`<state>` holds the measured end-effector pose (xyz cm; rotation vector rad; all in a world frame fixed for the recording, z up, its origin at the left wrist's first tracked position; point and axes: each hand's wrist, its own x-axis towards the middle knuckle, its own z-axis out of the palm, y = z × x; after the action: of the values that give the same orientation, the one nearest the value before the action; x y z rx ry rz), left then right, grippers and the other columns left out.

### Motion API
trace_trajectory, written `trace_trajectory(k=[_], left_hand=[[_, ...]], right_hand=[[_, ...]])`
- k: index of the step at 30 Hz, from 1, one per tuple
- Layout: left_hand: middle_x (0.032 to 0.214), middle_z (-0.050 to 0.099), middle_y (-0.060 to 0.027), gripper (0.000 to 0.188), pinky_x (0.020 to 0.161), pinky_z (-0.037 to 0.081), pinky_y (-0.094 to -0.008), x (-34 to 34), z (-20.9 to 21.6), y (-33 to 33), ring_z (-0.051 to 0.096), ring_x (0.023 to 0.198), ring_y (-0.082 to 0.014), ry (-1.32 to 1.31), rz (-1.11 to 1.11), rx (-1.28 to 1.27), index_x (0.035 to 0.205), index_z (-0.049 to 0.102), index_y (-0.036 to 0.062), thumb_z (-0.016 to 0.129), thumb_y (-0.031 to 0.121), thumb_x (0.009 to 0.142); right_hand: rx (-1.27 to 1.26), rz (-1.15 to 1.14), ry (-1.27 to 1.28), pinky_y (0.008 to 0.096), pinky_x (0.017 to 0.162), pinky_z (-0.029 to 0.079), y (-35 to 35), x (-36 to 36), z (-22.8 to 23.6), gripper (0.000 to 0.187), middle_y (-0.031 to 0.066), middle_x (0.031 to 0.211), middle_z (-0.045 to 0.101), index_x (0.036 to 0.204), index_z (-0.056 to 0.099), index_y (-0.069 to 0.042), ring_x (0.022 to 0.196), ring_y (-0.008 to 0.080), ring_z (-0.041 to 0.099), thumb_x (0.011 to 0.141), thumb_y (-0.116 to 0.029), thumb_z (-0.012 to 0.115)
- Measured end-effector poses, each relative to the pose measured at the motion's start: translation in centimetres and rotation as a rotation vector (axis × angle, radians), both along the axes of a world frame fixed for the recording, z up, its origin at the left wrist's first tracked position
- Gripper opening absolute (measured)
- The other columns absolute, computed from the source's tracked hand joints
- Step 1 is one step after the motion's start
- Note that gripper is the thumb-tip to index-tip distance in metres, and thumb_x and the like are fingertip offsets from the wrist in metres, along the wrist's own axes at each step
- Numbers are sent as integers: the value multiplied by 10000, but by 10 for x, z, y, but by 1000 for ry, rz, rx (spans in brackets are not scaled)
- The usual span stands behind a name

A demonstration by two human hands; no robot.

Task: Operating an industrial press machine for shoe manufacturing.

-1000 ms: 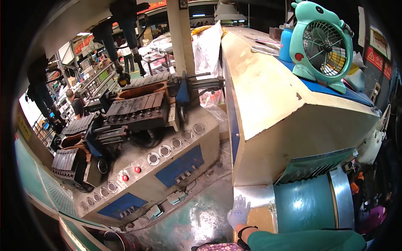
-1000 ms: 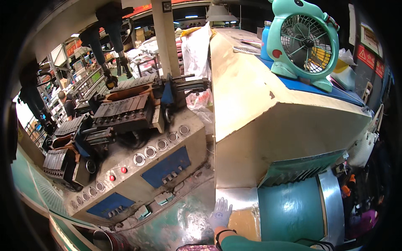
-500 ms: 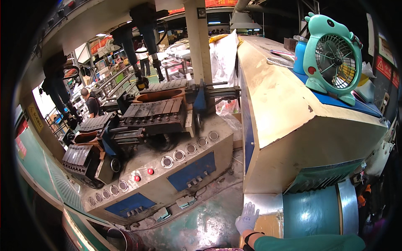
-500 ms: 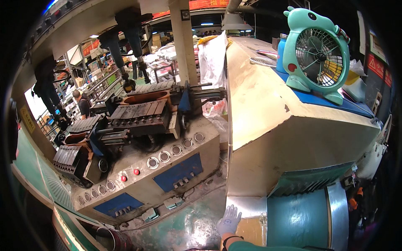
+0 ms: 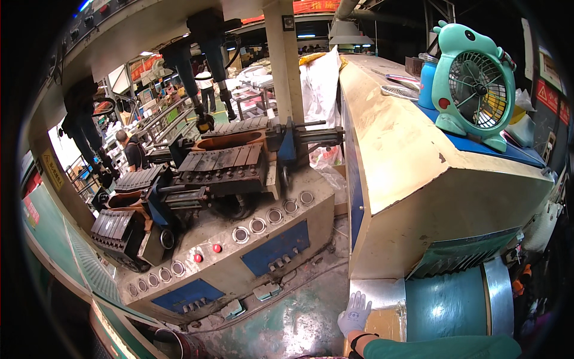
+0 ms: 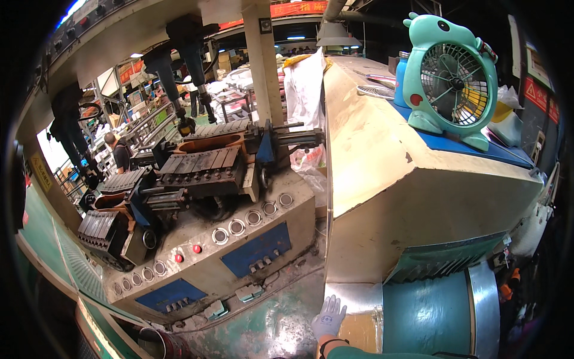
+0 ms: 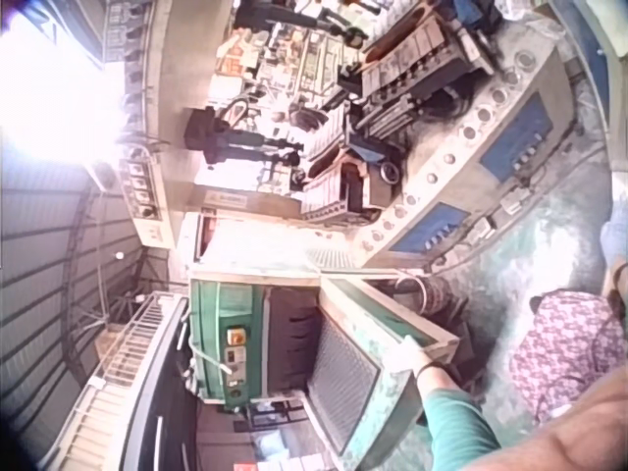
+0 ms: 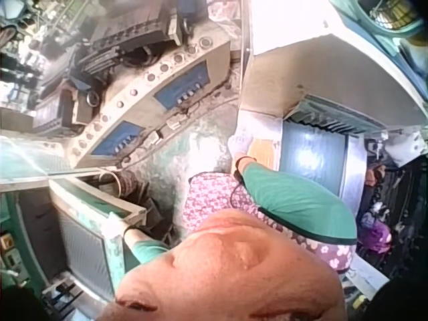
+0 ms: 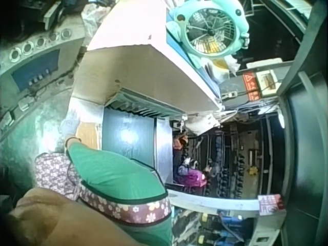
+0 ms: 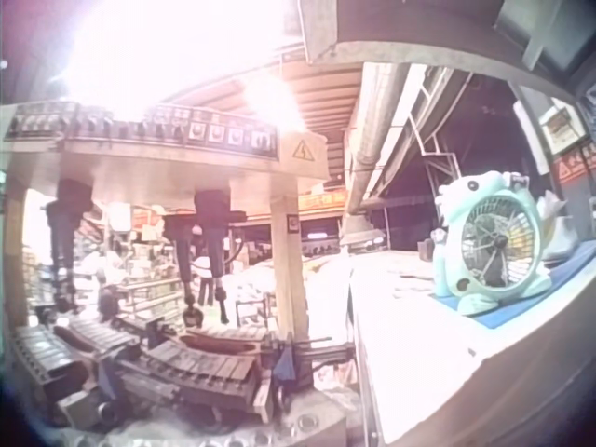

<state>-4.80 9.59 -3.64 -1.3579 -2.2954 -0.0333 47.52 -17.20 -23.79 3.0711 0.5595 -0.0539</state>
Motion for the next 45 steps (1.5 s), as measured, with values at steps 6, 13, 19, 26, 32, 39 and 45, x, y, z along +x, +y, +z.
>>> trace_trajectory(k=[6, 13, 19, 26, 32, 39, 45], left_hand=[[1056, 725, -175, 706, 781, 559, -510, 17, 18, -7, 700, 954, -367, -8, 23, -46, 1093, 751, 38, 733, 679, 798], [1035, 734, -174, 708, 789, 567, -519, 9, 12, -3, 710, 959, -373, -12, 28, -48, 1080, 759, 35, 751, 676, 779], [1012, 732, -171, 680, 795, 560, -495, 1, 0, -2, 706, 949, -366, 38, 2, 50, 1034, 761, 44, 755, 672, 774], [1021, 730, -167, 691, 788, 561, -495, 3, 4, 0, 704, 951, -359, 59, 3, 76, 1040, 753, 34, 751, 673, 777], [1028, 733, -171, 671, 785, 566, -501, 19, 21, -11, 709, 946, -360, 79, 30, 28, 1068, 758, 44, 765, 647, 774], [1026, 736, -188, 633, 782, 562, -515, 23, 26, -10, 710, 942, -368, 11, 50, 1, 1064, 762, 36, 764, 604, 784], [1013, 741, -186, 639, 783, 563, -511, 18, 15, -8, 714, 931, -365, 85, 22, 46, 1044, 770, 39, 765, 621, 778]], right_hand=[[43, -5, 3, 606, 1254, 100, -2, 0, 1, 838, 149, 1692, 254, 1602, 302, -18, 1573, 330, 206, 881, -345, 577], [53, 3, -20, 606, 1254, 94, -1, 0, -1, 844, 149, 1682, 269, 1590, 313, -6, 1568, 334, 210, 868, -344, 590], [74, 8, -25, 604, 1255, 97, 0, 0, 0, 838, 151, 1678, 278, 1584, 323, -4, 1567, 330, 212, 862, -337, 591], [103, 21, -33, 609, 1255, 79, -3, -3, -5, 847, 187, 1679, 257, 1592, 302, 21, 1576, 349, 184, 864, -327, 558], [89, 22, -20, 610, 1255, 63, -5, -1, -11, 855, 185, 1681, 254, 1596, 296, 21, 1578, 350, 180, 862, -330, 559], [71, 26, -72, 601, 1261, 57, -5, 0, -16, 858, 178, 1688, 246, 1597, 296, 15, 1583, 346, 171, 859, -329, 565], [97, 14, -40, 596, 1264, 59, -3, -1, -13, 856, 178, 1683, 254, 1597, 301, 9, 1580, 345, 178, 857, -327, 572]])
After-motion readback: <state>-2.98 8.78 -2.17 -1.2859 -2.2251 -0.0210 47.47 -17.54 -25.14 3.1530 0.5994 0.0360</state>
